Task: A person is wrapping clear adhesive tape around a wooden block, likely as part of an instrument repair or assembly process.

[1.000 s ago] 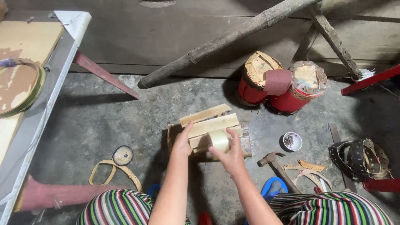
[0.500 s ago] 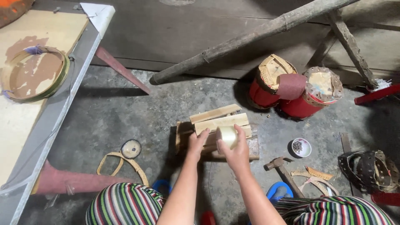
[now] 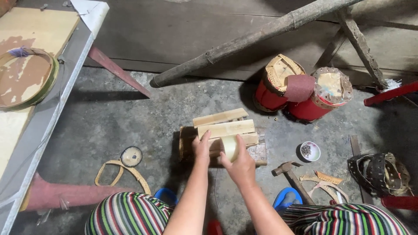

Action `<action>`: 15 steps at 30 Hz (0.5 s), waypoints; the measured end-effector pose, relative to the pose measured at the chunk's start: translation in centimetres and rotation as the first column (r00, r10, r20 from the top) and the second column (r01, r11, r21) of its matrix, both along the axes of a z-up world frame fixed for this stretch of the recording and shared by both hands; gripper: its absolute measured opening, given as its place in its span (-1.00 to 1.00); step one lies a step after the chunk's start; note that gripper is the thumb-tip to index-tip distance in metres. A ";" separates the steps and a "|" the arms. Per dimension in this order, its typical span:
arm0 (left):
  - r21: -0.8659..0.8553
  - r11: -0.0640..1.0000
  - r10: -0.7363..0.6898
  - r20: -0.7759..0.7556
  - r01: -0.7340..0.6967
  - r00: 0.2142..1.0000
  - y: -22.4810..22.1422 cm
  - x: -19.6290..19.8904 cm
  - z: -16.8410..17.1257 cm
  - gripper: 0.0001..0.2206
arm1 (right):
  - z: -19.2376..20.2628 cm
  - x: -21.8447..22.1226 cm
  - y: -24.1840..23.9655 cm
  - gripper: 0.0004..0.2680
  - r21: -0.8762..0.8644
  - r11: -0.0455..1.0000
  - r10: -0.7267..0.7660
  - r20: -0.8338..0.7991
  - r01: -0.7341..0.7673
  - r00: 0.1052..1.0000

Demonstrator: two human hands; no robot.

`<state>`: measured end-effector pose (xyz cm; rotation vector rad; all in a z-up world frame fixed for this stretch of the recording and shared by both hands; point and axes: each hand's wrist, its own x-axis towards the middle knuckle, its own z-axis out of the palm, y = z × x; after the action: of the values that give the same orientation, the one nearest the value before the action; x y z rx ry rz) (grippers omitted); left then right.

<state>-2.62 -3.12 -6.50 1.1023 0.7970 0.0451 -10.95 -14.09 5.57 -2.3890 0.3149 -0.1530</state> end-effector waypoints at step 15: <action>0.071 0.997 -0.022 -0.049 0.026 0.999 0.2 0.2 5.9 -0.36 | -4.1 -2.0 -1.3 -0.40 -0.061 0.995 0.048 -0.415 -0.081 0.909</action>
<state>-2.39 -2.88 -0.62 1.1848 0.8304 0.0270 -12.97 -15.39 1.52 -2.4917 0.4305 0.3860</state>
